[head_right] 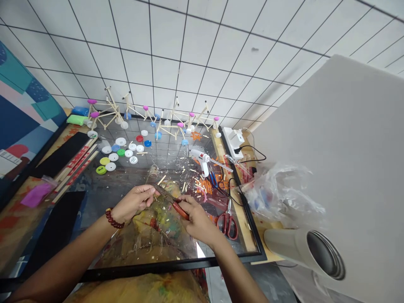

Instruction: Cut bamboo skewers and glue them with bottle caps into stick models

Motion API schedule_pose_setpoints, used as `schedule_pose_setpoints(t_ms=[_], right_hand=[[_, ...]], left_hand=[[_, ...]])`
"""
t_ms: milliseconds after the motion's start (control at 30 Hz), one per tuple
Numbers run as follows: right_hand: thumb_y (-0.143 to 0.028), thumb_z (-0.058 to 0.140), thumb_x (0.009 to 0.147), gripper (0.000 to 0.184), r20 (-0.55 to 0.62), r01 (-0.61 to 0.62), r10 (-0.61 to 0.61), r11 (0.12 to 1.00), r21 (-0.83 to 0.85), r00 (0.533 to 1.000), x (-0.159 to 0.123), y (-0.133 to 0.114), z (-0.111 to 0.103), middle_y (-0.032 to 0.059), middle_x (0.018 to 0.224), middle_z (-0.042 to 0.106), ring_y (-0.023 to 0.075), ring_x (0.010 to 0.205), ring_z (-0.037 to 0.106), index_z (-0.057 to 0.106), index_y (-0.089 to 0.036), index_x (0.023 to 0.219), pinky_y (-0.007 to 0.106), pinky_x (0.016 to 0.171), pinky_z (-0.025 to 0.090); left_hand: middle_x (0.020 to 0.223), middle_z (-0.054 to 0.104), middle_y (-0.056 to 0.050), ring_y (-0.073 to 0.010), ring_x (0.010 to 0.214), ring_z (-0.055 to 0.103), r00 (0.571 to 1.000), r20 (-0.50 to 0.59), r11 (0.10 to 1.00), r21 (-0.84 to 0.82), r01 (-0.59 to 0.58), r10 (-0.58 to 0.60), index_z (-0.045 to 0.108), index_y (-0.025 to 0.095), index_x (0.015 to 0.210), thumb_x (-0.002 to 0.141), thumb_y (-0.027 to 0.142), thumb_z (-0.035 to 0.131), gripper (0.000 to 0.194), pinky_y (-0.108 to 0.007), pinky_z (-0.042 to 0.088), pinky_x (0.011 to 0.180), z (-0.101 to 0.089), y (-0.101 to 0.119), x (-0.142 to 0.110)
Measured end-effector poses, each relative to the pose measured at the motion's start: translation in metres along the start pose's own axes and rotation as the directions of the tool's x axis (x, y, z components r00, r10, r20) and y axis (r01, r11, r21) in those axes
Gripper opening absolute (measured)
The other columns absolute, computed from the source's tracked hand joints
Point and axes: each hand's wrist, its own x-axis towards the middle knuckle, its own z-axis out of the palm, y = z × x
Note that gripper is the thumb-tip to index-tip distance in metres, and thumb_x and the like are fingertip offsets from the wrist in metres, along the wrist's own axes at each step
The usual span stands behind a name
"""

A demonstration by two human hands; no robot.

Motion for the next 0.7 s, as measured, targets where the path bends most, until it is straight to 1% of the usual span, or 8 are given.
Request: schedule_pose_setpoints(t_ms=[100,200,267,333,433,533,633,700], right_hand=[[-0.009,0.056,0.08,0.022,-0.02,-0.056,0.056,0.997,-0.043,0.998,0.001,0.0,0.001,0.0069,0.105,0.062,0.02,0.101,0.059,0.057,-0.02,0.099,0.033,0.089,0.046],[-0.017,0.06,0.08,0.038,-0.077,-0.155,0.152,0.987,-0.034,0.985,0.002,0.0,0.001,0.0057,0.1,0.065,0.0196,0.089,0.063,0.048,-0.02,0.115,0.033,0.082,0.048],[-0.021,0.061,0.081,0.045,-0.054,-0.176,0.173,0.983,-0.054,0.983,0.003,0.0,-0.001,0.0077,0.105,0.067,0.0205,0.089,0.064,0.046,-0.019,0.123,0.033,0.081,0.048],[-0.022,0.06,0.081,0.042,-0.015,-0.178,0.178,0.975,-0.135,0.984,0.005,-0.001,-0.003,0.0097,0.106,0.068,0.0216,0.089,0.065,0.05,-0.018,0.122,0.031,0.079,0.047],[-0.017,0.057,0.079,0.038,0.002,-0.203,0.212,0.936,-0.287,0.977,0.01,-0.001,-0.003,0.0111,0.101,0.07,0.0226,0.086,0.065,0.058,-0.016,0.117,0.03,0.074,0.045],[-0.015,0.055,0.078,0.037,-0.004,-0.219,0.236,0.896,-0.385,0.972,0.015,-0.003,0.0,0.01,0.097,0.071,0.0216,0.083,0.065,0.059,-0.017,0.115,0.027,0.071,0.041],[-0.018,0.054,0.08,0.033,-0.019,-0.216,0.233,0.866,-0.451,0.972,0.02,-0.007,0.002,0.0091,0.093,0.071,0.0203,0.079,0.064,0.059,-0.018,0.113,0.025,0.067,0.038],[-0.019,0.053,0.081,0.032,-0.023,-0.211,0.23,0.842,-0.497,0.973,0.024,-0.008,0.003,0.0087,0.09,0.071,0.0199,0.075,0.063,0.059,-0.018,0.113,0.025,0.064,0.035]], left_hand=[[0.052,0.05,0.004,-0.0022,0.037,0.021,1.0,-0.013,1.0,0.005,-0.018,0.018,0.065,0.013,0.086,0.081,0.056,0.061,0.043,-0.021,0.013,0.039,0.002,0.0,-0.001],[0.053,0.05,0.004,-0.0023,0.038,0.022,0.998,-0.018,0.998,0.008,-0.06,0.06,0.064,0.013,0.084,0.081,0.055,0.061,0.042,-0.021,0.013,0.04,0.005,0.002,-0.003],[0.054,0.05,0.004,-0.0027,0.038,0.023,0.996,-0.005,0.996,0.008,-0.088,0.088,0.063,0.013,0.084,0.082,0.054,0.06,0.041,-0.021,0.014,0.04,0.007,0.003,-0.004],[0.055,0.049,0.005,-0.0033,0.039,0.023,0.995,0.001,0.995,0.006,-0.102,0.102,0.062,0.014,0.083,0.083,0.053,0.059,0.04,-0.021,0.015,0.041,0.009,0.002,-0.004],[0.054,0.046,0.006,-0.0049,0.041,0.025,0.993,-0.036,0.993,0.015,-0.115,0.116,0.06,0.015,0.082,0.083,0.052,0.056,0.037,-0.021,0.015,0.042,0.011,-0.001,-0.002],[0.052,0.043,0.006,-0.0069,0.042,0.029,0.981,-0.094,0.983,0.087,-0.163,0.171,0.059,0.016,0.081,0.084,0.05,0.052,0.035,-0.021,0.02,0.044,0.01,-0.005,0.001],[0.049,0.041,0.006,-0.0084,0.044,0.032,0.962,-0.131,0.96,0.183,-0.214,0.239,0.059,0.017,0.078,0.086,0.047,0.048,0.033,-0.022,0.025,0.047,0.008,-0.009,0.004],[0.049,0.042,0.006,-0.0088,0.044,0.033,0.951,-0.153,0.949,0.21,-0.235,0.27,0.058,0.017,0.076,0.086,0.045,0.047,0.032,-0.022,0.027,0.048,0.007,-0.012,0.007]])
